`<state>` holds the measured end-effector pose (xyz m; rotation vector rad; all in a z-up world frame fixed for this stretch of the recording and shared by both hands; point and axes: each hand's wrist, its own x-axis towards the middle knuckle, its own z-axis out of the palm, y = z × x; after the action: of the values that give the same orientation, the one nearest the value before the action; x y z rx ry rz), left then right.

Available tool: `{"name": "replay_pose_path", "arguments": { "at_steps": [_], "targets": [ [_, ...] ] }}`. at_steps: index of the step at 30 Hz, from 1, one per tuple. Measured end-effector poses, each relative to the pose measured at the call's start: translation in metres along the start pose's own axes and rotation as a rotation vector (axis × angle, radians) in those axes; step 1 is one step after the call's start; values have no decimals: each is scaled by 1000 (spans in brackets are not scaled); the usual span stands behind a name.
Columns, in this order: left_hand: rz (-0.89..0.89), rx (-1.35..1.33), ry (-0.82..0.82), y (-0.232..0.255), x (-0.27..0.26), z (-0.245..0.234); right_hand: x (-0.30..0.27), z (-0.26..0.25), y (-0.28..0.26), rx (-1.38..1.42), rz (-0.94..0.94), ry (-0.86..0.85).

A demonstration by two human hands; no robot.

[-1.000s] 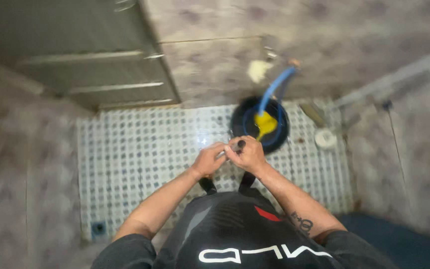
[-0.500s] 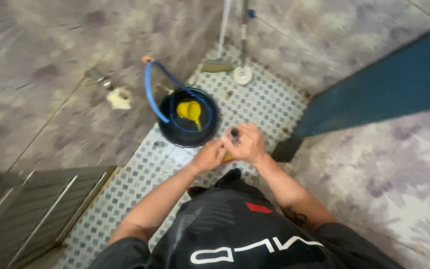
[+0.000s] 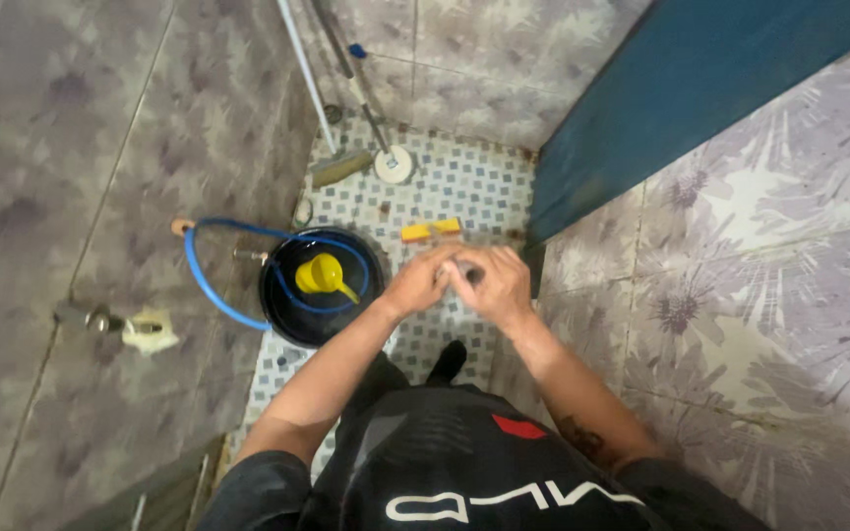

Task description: The person uses a squeegee to scrape water and soap across a tiled bathroom floor towards a drain, then dips the squeegee into a bucket of water and uses a yellow scoop to pour water over the tiles.

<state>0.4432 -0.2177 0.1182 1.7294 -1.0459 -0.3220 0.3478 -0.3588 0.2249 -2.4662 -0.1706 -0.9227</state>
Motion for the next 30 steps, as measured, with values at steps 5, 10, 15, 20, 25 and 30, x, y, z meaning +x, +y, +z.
{"name": "replay_pose_path", "arguments": {
  "at_steps": [5, 10, 15, 20, 25, 30],
  "targets": [
    [-13, 41, -138, -43, 7, 10, -35, 15, 10, -112, 70, -19],
    [-188, 127, -371, -93, -1, 18, -58, 38, -3, -204, 295, -184],
    [-171, 97, -441, -126, -6, 16, -70, 59, -18, -230, 411, -173],
    [-370, 54, -522, -112, 13, 13, -80, 74, -9, -221, 587, -61],
    [-270, -27, -261, -78, 30, -11, -80, 88, 19, -310, 570, -37],
    [67, -132, -203, -16, 24, -57, -76, 97, 52, -242, 629, -150]
  ]
}}
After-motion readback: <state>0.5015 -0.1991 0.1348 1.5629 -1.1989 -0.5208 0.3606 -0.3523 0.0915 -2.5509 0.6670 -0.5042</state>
